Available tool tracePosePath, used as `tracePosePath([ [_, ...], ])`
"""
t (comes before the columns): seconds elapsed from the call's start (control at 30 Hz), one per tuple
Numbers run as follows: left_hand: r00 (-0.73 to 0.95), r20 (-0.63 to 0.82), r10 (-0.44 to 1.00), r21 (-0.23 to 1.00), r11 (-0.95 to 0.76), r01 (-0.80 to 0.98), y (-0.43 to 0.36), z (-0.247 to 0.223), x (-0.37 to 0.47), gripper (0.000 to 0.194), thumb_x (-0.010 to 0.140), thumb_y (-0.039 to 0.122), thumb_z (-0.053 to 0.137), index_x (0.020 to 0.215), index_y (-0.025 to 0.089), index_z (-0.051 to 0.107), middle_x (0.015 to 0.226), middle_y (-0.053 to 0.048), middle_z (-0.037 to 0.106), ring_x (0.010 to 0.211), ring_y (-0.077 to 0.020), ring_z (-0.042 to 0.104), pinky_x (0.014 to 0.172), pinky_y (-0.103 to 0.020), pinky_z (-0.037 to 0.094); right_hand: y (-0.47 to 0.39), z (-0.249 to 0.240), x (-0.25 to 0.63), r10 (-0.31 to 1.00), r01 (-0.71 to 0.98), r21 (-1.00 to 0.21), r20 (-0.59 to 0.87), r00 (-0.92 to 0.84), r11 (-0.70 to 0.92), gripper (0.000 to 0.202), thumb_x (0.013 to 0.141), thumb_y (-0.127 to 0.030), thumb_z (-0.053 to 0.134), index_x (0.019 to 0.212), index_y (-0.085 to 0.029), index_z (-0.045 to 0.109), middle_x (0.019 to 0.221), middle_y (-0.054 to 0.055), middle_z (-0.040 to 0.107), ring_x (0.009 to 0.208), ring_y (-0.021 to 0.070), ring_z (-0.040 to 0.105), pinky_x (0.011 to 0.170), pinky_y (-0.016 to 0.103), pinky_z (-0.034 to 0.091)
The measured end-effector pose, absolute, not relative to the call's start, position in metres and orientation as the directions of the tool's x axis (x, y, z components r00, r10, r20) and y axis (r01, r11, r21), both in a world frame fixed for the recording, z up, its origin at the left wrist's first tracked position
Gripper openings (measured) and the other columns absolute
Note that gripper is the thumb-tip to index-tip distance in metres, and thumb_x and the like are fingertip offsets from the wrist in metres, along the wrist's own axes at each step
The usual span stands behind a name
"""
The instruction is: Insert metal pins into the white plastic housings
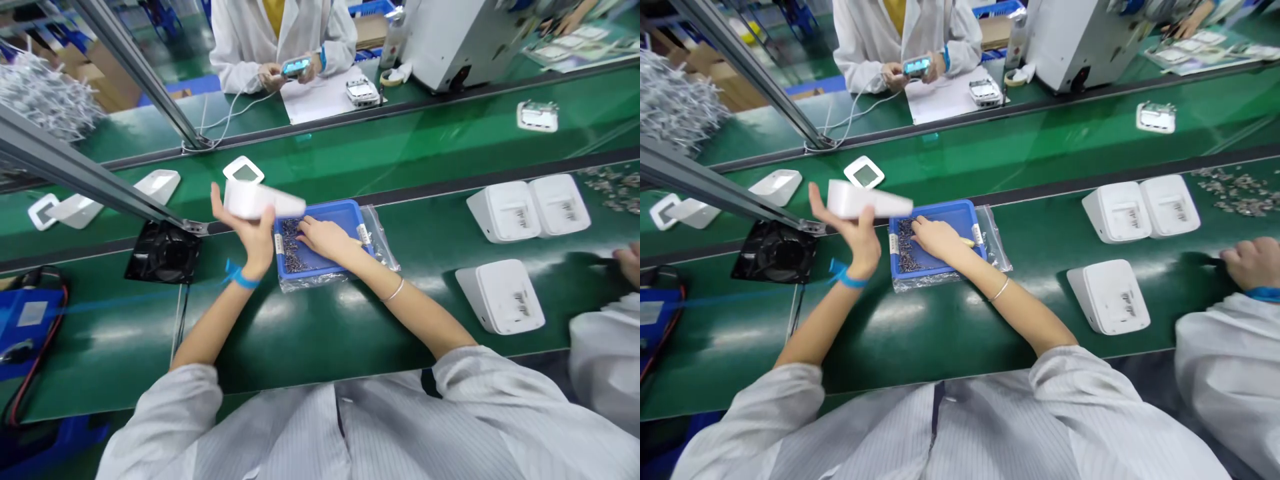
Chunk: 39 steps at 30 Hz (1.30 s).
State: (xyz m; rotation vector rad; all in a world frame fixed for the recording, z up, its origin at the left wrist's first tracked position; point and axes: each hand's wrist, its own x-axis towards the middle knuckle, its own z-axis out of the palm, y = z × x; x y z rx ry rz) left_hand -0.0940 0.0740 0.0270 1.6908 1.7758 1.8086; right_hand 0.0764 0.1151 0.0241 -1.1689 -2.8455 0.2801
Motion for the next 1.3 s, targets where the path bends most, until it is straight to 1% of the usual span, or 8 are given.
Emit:
tracePosePath([
  [0.07,-0.648,0.539,0.538,0.828,-0.196,0.526,0.142,0.032,-0.092,0.092,0.086,0.024,0.064,0.153,0.025,0.001,0.166,-0.013,0.008,0.155,-0.0259,0.016,0.127,-0.037,0.021,0.112,0.021,0.071,0.689,0.683,-0.156,-0.016,-0.725,0.714,0.029,0.108,-0.033,0.041,0.122,-0.017,0.06,0.129,0.012,0.061,0.097,0.0246,0.069,0.073,0.034,0.051],
  [0.2,-0.739,0.257,0.623,0.936,0.03,0.351,0.228,0.027,-0.089,0.094,0.08,0.015,0.075,0.152,0.019,0.015,0.156,-0.019,0.027,0.149,-0.0296,0.027,0.121,-0.038,0.031,0.105,0.015,0.067,0.668,0.668,-0.078,-0.022,-0.744,0.74,0.035,0.108,-0.023,0.028,0.118,-0.017,0.061,0.126,0.012,0.061,0.087,0.0235,0.07,0.067,0.034,0.05],
  [0.43,-0.521,0.082,0.85,0.887,0.175,0.427,0.242,0.018,-0.107,0.117,0.06,0.006,0.089,0.153,0.014,0.019,0.157,-0.028,0.017,0.151,-0.0415,0.022,0.123,-0.054,0.023,0.1,0.013,0.068,0.614,0.614,-0.005,-0.029,-0.789,0.789,0.04,0.105,-0.015,0.026,0.134,-0.019,0.052,0.128,0.014,0.059,0.084,0.0226,0.069,0.063,0.032,0.048],
  [0.57,-0.37,0.228,0.901,0.841,0.01,0.542,0.193,0.023,-0.097,0.108,0.065,0.013,0.09,0.153,0.023,0.027,0.163,-0.02,0.006,0.158,-0.0346,0.005,0.128,-0.047,0.013,0.099,0.01,0.062,0.625,0.625,0.009,-0.026,-0.781,0.781,0.041,0.105,-0.016,0.019,0.121,-0.013,0.056,0.122,0.017,0.059,0.082,0.0235,0.069,0.063,0.033,0.049],
  [0.7,-0.15,0.401,0.904,0.761,-0.238,0.603,0.125,0.022,-0.088,0.063,0.084,0.03,0.077,0.14,0.02,0.05,0.154,-0.017,0.026,0.153,-0.0294,0.023,0.127,-0.043,0.02,0.1,0.009,0.058,0.674,0.674,0.006,-0.015,-0.739,0.739,0.045,0.106,-0.018,0.013,0.125,-0.005,0.051,0.121,0.024,0.058,0.086,0.0259,0.069,0.066,0.034,0.051],
  [0.87,-0.064,0.318,0.946,0.834,-0.247,0.494,0.087,0.017,-0.091,0.029,0.094,0.039,0.063,0.113,0.018,0.07,0.118,-0.011,0.063,0.114,-0.0231,0.062,0.107,-0.04,0.048,0.099,0.027,0.068,0.761,0.76,-0.029,0.008,-0.649,0.649,0.044,0.107,-0.018,0.01,0.133,-0.003,0.042,0.118,0.025,0.063,0.097,0.0293,0.069,0.076,0.037,0.053],
  [1.0,0.029,0.185,0.982,0.926,-0.184,0.329,0.088,0.014,-0.082,0.037,0.09,0.05,0.065,0.095,0.015,0.075,0.082,-0.006,0.071,0.07,-0.0156,0.065,0.073,-0.03,0.056,0.092,0.043,0.084,0.816,0.812,-0.09,0.011,-0.578,0.577,0.04,0.111,-0.03,0.015,0.131,-0.008,0.042,0.115,0.021,0.068,0.096,0.03,0.07,0.076,0.036,0.051],
  [1.3,0.203,-0.028,0.979,0.999,0.033,-0.023,0.083,0.011,-0.069,0.062,0.058,0.065,0.089,0.09,0.013,0.077,0.077,-0.004,0.071,0.063,-0.0093,0.062,0.069,-0.022,0.056,0.065,0.055,0.116,0.822,0.755,-0.333,0.154,-0.548,0.565,0.028,0.109,-0.033,0.04,0.124,-0.014,0.054,0.119,0.011,0.07,0.094,0.0254,0.069,0.071,0.031,0.04],
])
